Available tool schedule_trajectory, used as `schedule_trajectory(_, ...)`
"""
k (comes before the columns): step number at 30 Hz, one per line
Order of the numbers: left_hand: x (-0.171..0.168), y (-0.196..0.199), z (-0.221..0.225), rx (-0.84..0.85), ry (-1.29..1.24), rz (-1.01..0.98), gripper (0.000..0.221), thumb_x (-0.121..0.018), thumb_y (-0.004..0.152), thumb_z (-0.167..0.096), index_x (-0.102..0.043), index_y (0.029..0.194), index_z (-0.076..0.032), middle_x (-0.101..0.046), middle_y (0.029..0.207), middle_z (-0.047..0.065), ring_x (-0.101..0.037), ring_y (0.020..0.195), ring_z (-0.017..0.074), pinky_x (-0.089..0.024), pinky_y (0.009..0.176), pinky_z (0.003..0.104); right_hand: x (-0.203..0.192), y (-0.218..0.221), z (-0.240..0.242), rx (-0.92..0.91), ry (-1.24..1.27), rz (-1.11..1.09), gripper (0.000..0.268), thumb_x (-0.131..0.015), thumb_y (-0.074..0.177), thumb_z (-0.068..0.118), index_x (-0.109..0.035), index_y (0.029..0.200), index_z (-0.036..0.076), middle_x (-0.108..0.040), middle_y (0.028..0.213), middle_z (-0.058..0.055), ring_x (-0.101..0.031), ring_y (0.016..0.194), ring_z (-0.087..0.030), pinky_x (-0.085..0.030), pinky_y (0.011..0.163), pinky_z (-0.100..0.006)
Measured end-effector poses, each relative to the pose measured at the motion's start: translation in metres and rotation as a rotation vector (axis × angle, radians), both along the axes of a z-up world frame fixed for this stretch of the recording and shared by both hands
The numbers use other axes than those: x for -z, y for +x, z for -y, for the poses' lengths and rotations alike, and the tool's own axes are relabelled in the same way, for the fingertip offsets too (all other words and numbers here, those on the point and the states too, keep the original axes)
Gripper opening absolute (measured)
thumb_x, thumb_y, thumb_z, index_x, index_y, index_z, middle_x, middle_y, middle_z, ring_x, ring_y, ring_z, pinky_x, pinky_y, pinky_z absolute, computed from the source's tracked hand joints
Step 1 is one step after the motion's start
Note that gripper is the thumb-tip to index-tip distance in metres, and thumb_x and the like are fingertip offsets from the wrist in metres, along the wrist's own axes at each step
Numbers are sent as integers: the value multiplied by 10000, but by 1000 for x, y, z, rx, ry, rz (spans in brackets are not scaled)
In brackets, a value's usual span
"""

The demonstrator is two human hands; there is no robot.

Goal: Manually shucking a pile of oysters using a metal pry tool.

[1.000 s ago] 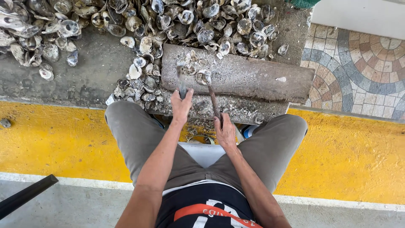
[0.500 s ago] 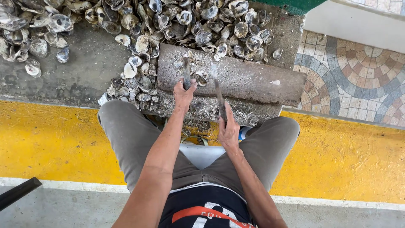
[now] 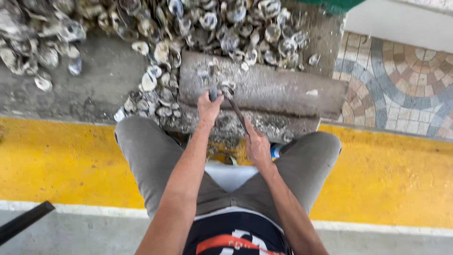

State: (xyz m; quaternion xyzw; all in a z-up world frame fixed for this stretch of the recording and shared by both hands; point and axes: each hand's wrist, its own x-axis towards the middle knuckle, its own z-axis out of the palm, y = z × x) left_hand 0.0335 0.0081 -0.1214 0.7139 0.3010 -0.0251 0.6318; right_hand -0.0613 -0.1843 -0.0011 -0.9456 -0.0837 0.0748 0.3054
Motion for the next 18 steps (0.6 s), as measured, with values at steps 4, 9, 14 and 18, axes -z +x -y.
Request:
schedule_trajectory(4,-18,-4,1,5,23,-25,184,-826,869,-150,-722,988,-55,-701,819,39,-590,715,105,-505,657,310,-3,-2,-6,2,67,136,701,-607,939,-6,-393,1592,134,-683,914,-251,-660,736,-396,-517,654,-497)
schedule_trajectory(9,-11,1,1,-32,-46,35,200,-812,831,-158,-726,988,-68,-715,806,3,-615,707,91,-512,656,293,-3,13,3,19,42,3,700,-620,943,2,-378,1587,135,-675,841,-237,-648,642,-376,-496,590,-500)
schedule_trajectory(14,-28,2,1,14,64,-58,192,-805,856,-162,-721,998,-62,-665,779,5,-585,672,121,-498,610,327,1,-2,1,4,105,120,717,-627,936,-28,-379,1595,108,-651,801,-234,-624,645,-383,-495,617,-501)
schedule_trajectory(18,-24,4,3,6,47,-57,195,-794,821,-156,-739,989,-74,-679,799,-2,-601,678,110,-508,604,320,-6,-2,4,32,93,9,725,-632,909,-34,-403,1578,128,-652,757,-219,-628,602,-378,-491,593,-504)
